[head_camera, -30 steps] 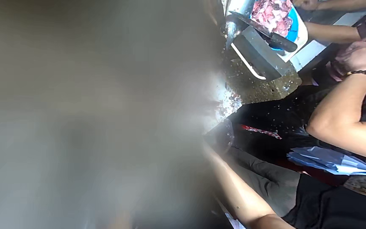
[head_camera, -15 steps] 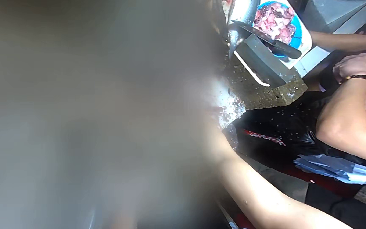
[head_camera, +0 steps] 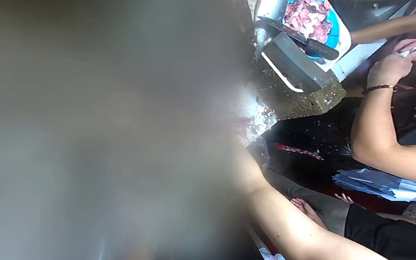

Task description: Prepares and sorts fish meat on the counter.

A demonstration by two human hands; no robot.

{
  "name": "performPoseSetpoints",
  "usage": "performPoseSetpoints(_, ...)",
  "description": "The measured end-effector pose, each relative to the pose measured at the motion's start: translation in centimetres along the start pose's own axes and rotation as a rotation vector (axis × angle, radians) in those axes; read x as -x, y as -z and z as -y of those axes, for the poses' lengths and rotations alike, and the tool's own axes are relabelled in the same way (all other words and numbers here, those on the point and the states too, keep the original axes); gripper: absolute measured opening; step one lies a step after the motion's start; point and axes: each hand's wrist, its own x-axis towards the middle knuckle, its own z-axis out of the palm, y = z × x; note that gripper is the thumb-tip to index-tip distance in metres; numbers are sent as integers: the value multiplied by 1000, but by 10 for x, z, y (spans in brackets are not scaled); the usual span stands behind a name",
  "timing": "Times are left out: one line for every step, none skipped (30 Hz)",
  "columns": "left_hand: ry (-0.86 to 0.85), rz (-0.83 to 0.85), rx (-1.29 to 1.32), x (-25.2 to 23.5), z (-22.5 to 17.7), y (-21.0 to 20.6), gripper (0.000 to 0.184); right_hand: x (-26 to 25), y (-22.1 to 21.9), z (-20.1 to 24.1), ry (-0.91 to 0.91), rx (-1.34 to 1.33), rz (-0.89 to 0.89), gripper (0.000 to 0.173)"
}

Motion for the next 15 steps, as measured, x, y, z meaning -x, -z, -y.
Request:
performPoseSetpoints(-1, -4, 4, 0, 0, -1, 54, -1, -4, 1, 45, -13, -39, 44)
performPoseSetpoints(1, 8, 9, 0, 0, 0, 54, 9, -14, 4, 51, -21, -112, 41)
performPoseSetpoints(3, 22, 14, 0, -1, 1, 53, 23, -25, 8, 30, -4, -198, 36)
performPoseSetpoints(6, 25, 14, 0, -1, 1, 53, 23, -23, 1, 105, -16, -222, 33)
performPoseSetpoints(9, 23, 19, 0, -1, 1, 53, 9, -11, -11, 218, -37, -221, 31)
performPoseSetpoints(15, 31, 26, 0, -2, 3, 53, -4, -1, -17, 277, -38, -228, 29)
performPoseSetpoints(20, 44, 33, 0, -4, 7, 53, -11, 7, -21, 313, -20, -260, 26)
performPoseSetpoints(19, 45, 39, 0, -5, 9, 53, -10, 13, -22, 335, 16, -290, 26)
performPoseSetpoints(19, 47, 40, 0, -5, 10, 52, -6, 17, -21, 326, 65, -353, 21)
performPoseSetpoints(19, 42, 36, 0, -5, 10, 53, -1, 21, -19, 283, 116, -425, 23)
performPoseSetpoints(18, 39, 28, 0, -5, 9, 53, 4, 27, -18, 200, 157, -474, 29)
performPoseSetpoints(14, 42, 26, 1, -5, 8, 52, 5, 36, -21, 112, 201, -506, 33)
performPoseSetpoints(8, 30, 18, 1, -4, 6, 52, 0, 52, -29, 42, 230, -496, 37)
performPoseSetpoints(4, 16, 12, 1, -3, 2, 52, -9, 77, -44, 17, 240, -434, 39)
performPoseSetpoints(5, 7, 8, 2, -2, 0, 51, -23, 109, -70, 86, 231, -353, 42)
